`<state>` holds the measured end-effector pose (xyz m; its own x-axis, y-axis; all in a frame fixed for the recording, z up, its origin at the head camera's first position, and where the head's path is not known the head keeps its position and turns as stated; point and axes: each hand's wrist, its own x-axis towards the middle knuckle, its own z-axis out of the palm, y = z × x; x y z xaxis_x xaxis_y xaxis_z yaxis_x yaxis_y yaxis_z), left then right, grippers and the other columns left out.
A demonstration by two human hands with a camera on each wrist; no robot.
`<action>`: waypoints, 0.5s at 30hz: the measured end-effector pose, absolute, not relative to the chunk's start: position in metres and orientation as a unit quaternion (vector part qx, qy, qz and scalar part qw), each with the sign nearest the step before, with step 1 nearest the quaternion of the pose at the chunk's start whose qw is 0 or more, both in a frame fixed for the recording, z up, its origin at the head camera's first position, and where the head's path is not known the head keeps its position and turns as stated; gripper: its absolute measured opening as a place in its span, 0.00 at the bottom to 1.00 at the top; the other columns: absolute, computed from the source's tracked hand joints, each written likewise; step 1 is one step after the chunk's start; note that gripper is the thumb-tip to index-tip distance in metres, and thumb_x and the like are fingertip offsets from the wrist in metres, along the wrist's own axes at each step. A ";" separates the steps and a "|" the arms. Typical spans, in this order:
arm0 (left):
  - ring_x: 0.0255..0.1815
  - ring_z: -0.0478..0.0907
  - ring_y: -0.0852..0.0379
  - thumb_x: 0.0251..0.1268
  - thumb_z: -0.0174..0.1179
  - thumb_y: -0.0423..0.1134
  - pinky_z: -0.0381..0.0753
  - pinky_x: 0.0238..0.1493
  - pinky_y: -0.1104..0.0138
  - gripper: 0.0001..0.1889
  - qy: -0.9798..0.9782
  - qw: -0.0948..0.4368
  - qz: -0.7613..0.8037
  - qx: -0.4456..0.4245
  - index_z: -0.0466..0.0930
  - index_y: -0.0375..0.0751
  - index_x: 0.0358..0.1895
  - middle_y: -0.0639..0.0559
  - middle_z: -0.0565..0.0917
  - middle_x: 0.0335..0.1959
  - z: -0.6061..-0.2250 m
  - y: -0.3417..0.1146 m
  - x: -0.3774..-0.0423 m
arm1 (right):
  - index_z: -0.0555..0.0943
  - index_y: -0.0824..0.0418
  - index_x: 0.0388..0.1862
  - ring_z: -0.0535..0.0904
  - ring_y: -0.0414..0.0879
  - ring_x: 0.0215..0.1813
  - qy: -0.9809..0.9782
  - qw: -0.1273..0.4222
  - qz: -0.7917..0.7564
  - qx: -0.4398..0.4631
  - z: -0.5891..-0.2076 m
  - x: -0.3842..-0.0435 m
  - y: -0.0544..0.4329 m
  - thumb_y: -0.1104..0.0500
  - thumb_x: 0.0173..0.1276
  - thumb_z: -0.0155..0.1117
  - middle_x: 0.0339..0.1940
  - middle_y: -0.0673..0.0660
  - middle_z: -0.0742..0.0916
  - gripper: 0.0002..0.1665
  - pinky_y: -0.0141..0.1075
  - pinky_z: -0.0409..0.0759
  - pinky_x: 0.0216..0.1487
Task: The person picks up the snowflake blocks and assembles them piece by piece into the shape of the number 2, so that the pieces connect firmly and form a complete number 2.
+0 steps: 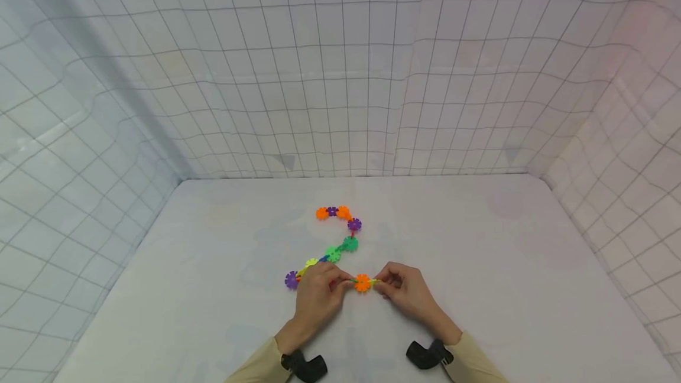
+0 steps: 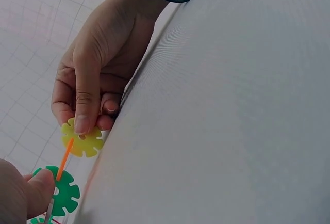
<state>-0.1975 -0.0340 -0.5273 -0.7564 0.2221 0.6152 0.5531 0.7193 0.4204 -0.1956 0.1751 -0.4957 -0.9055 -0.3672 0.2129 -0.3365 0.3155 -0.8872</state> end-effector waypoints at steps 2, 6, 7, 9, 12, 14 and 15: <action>0.28 0.74 0.62 0.47 0.74 0.38 0.74 0.32 0.68 0.05 -0.886 0.272 -0.303 -0.221 0.87 0.50 0.27 0.62 0.79 0.24 -0.527 -0.035 -0.199 | 0.80 0.69 0.31 0.80 0.50 0.21 0.808 0.027 -0.554 -0.202 -0.495 -0.197 0.175 0.72 0.59 0.66 0.24 0.60 0.84 0.03 0.35 0.80 0.23; 0.27 0.73 0.63 0.46 0.75 0.38 0.73 0.31 0.69 0.05 -0.885 0.274 -0.305 -0.220 0.88 0.50 0.27 0.63 0.78 0.23 -0.526 -0.036 -0.199 | 0.80 0.67 0.30 0.82 0.49 0.23 0.793 0.038 -0.579 -0.183 -0.497 -0.196 0.176 0.73 0.59 0.66 0.26 0.61 0.85 0.05 0.38 0.82 0.26; 0.27 0.73 0.63 0.46 0.75 0.38 0.72 0.31 0.70 0.05 -0.884 0.275 -0.307 -0.219 0.88 0.50 0.27 0.63 0.78 0.23 -0.526 -0.035 -0.198 | 0.80 0.66 0.29 0.82 0.49 0.23 0.790 0.035 -0.584 -0.183 -0.498 -0.196 0.175 0.74 0.58 0.66 0.26 0.62 0.85 0.06 0.38 0.82 0.26; 0.26 0.72 0.64 0.44 0.75 0.38 0.72 0.30 0.70 0.05 -0.884 0.277 -0.308 -0.216 0.88 0.50 0.26 0.64 0.78 0.22 -0.526 -0.035 -0.197 | 0.80 0.65 0.28 0.83 0.49 0.24 0.786 0.026 -0.589 -0.187 -0.500 -0.194 0.175 0.75 0.57 0.66 0.27 0.62 0.86 0.07 0.39 0.83 0.25; 0.26 0.73 0.64 0.44 0.76 0.39 0.72 0.31 0.70 0.05 -0.885 0.275 -0.309 -0.211 0.88 0.51 0.26 0.64 0.79 0.23 -0.527 -0.035 -0.195 | 0.79 0.65 0.27 0.82 0.48 0.23 0.784 0.015 -0.591 -0.191 -0.502 -0.192 0.175 0.75 0.57 0.67 0.27 0.62 0.86 0.08 0.38 0.82 0.24; 0.28 0.74 0.64 0.44 0.76 0.40 0.72 0.32 0.69 0.06 -0.886 0.273 -0.313 -0.208 0.88 0.52 0.27 0.64 0.80 0.24 -0.529 -0.034 -0.195 | 0.79 0.66 0.28 0.81 0.47 0.21 0.788 0.008 -0.585 -0.190 -0.503 -0.191 0.175 0.75 0.57 0.67 0.26 0.61 0.85 0.07 0.36 0.81 0.22; 0.29 0.74 0.64 0.45 0.75 0.40 0.73 0.33 0.69 0.07 -0.885 0.272 -0.317 -0.207 0.88 0.52 0.29 0.64 0.80 0.25 -0.530 -0.033 -0.196 | 0.79 0.66 0.28 0.80 0.45 0.20 0.792 0.005 -0.581 -0.188 -0.503 -0.192 0.175 0.74 0.57 0.67 0.25 0.60 0.85 0.07 0.35 0.80 0.21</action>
